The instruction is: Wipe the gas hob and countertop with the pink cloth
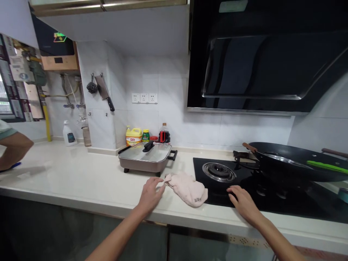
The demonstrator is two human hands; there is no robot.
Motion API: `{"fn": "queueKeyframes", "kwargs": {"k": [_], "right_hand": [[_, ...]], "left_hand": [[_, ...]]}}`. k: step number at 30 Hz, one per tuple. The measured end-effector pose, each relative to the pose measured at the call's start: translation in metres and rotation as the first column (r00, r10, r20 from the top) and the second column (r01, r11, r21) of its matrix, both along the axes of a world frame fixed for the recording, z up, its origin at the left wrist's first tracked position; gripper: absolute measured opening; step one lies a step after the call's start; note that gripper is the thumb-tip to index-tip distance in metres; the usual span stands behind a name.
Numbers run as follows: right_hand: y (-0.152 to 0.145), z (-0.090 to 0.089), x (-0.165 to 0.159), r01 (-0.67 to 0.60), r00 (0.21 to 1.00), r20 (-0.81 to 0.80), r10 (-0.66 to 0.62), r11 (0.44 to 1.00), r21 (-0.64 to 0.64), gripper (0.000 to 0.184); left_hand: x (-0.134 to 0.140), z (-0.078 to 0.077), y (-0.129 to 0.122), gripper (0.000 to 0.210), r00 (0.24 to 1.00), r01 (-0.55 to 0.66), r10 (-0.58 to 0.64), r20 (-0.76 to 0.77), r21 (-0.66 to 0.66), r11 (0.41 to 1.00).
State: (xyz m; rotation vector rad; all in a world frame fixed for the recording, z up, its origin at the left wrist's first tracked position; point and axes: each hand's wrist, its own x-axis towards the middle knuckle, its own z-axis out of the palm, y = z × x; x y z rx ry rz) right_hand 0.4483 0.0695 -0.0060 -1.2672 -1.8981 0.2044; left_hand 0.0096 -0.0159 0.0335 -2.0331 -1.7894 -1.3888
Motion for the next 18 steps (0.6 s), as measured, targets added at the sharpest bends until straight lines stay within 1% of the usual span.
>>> {"fn": "queueKeyframes", "kwargs": {"k": [2,4,5,7,8,9,10,11,13,16,18], "right_hand": [[-0.006,-0.017,0.029,0.122,0.979,0.157,-0.130,0.991,0.060,0.039],[-0.007,-0.028,0.047,0.194,0.946,0.245,-0.210,0.977,0.090,0.045],[-0.007,-0.031,0.052,0.204,0.937,0.270,-0.221,0.975,0.089,0.047],[-0.007,-0.032,0.058,0.198,0.924,0.316,-0.213,0.977,0.079,0.050],[-0.008,-0.032,0.061,0.190,0.918,0.341,-0.203,0.979,0.071,0.050],[-0.009,-0.031,0.064,0.179,0.911,0.366,-0.188,0.982,0.059,0.050],[-0.010,-0.030,0.069,0.166,0.904,0.392,-0.170,0.985,0.044,0.050],[-0.012,-0.030,0.074,0.153,0.898,0.413,-0.152,0.988,0.030,0.050],[-0.016,-0.033,0.085,0.134,0.890,0.440,-0.124,0.991,0.008,0.051],[-0.018,-0.040,0.097,0.106,0.884,0.458,-0.089,0.994,-0.011,0.055],[-0.019,-0.044,0.101,0.096,0.885,0.457,-0.087,0.995,0.003,0.057]], "left_hand": [[0.030,0.015,0.008,0.035,0.999,0.008,-0.010,-0.036,-0.054,0.999],[0.066,0.027,0.017,0.048,0.997,-0.015,-0.001,-0.078,-0.201,0.979],[0.085,0.030,0.023,0.058,0.994,-0.035,0.001,-0.109,-0.307,0.951],[0.116,0.029,0.034,0.083,0.986,-0.060,-0.032,-0.163,-0.530,0.846],[0.126,0.026,0.040,0.092,0.981,-0.072,-0.052,-0.186,-0.604,0.794],[0.132,0.021,0.046,0.098,0.976,-0.082,-0.071,-0.207,-0.647,0.758],[0.134,0.017,0.053,0.099,0.970,-0.092,-0.083,-0.228,-0.663,0.743],[0.131,0.013,0.062,0.096,0.964,-0.102,-0.089,-0.251,-0.659,0.745],[0.117,0.010,0.084,0.085,0.955,-0.115,-0.094,-0.281,-0.644,0.757],[0.089,0.017,0.129,0.071,0.951,-0.117,-0.101,-0.291,-0.645,0.756],[0.078,0.027,0.167,0.063,0.952,-0.091,-0.116,-0.284,-0.622,0.778]]}}
